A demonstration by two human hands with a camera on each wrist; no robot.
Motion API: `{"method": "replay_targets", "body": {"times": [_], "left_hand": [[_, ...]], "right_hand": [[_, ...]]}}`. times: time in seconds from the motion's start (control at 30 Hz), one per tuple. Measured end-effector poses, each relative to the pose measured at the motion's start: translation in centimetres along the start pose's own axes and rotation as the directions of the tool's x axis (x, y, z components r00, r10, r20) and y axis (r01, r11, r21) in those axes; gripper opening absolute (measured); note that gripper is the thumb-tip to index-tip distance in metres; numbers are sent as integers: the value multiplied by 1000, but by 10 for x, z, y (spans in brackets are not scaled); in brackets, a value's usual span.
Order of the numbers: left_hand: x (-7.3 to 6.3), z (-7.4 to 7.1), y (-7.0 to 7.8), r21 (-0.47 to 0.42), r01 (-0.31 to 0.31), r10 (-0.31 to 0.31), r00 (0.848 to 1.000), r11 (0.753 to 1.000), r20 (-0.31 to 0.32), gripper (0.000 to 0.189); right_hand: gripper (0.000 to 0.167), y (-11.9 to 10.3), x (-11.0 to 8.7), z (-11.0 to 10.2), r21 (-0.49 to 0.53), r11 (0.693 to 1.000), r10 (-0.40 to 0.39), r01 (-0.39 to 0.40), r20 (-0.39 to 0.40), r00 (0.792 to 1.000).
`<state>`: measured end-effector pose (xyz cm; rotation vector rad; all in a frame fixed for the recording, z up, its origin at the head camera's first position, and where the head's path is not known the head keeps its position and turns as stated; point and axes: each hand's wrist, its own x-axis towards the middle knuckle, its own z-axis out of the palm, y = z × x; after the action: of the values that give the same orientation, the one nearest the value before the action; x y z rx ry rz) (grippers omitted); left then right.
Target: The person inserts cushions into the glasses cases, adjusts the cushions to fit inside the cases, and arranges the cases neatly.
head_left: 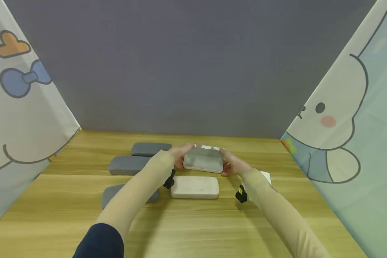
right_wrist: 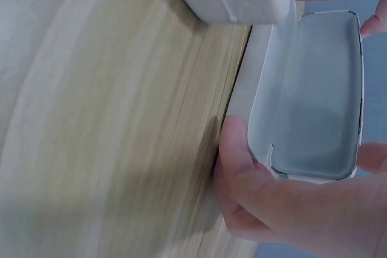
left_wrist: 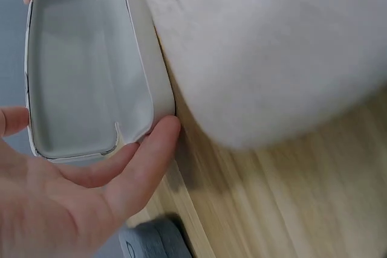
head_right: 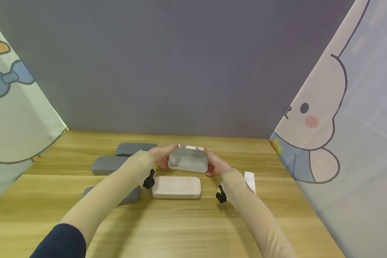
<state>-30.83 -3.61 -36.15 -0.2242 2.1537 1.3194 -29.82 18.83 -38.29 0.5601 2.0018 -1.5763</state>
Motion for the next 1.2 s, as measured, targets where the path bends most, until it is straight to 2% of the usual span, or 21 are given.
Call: {"method": "replay_targets", "body": {"times": [0.1, 0.27, 0.43, 0.53, 0.63, 0.73, 0.8, 0.9, 0.97, 1.03, 1.1, 1.2], "left_hand": [[0, -4, -5, 29, -9, 9, 1000, 1000, 21, 80], [-2, -11, -13, 49, 10, -12, 999, 999, 42, 82], [-6, -13, -12, 54, -4, -1, 996, 999, 84, 81], [-9, -11, -9, 78, -28, 21, 996, 997, 90, 77], [-12, -9, -6, 92, -55, 49, 996, 994, 68, 72], [-11, -6, -2, 132, -104, 102, 995, 986, 22, 67], [-11, -4, 2, 181, -142, 151, 988, 973, -37, 66], [-13, 2, 12, 295, -201, 254, 955, 934, -156, 67], [-16, 7, 21, 367, -219, 320, 916, 904, -241, 71], [-18, 14, 30, 455, -224, 386, 871, 862, -303, 73], [-19, 21, 38, 518, -217, 430, 839, 827, -334, 76], [-20, 32, 50, 580, -238, 486, 813, 779, -319, 72]], "right_hand": [[84, 5, 16, -2, -10, 1000, 0, 0, 0, 1000], [87, 12, 45, -3, -29, 1000, 7, -7, 9, 1000], [90, 15, 57, -4, -39, 999, 9, -9, -4, 1000], [89, 16, 49, -7, -46, 999, 0, 0, -5, 1000], [85, 13, 29, -7, -43, 999, -5, 5, -12, 1000], [86, 5, 1, -9, -64, 997, -32, 31, -16, 999], [85, -1, -19, -12, -103, 993, -61, 60, -12, 998], [83, -9, -43, -21, -185, 976, -122, 117, -19, 992], [82, -12, -54, -27, -249, 958, -158, 146, -30, 987], [81, -14, -62, -32, -289, 944, -182, 162, -43, 982], [80, -14, -69, -38, -320, 930, -204, 179, -45, 978], [81, -9, -81, -46, -358, 912, -231, 200, -48, 972]]}}
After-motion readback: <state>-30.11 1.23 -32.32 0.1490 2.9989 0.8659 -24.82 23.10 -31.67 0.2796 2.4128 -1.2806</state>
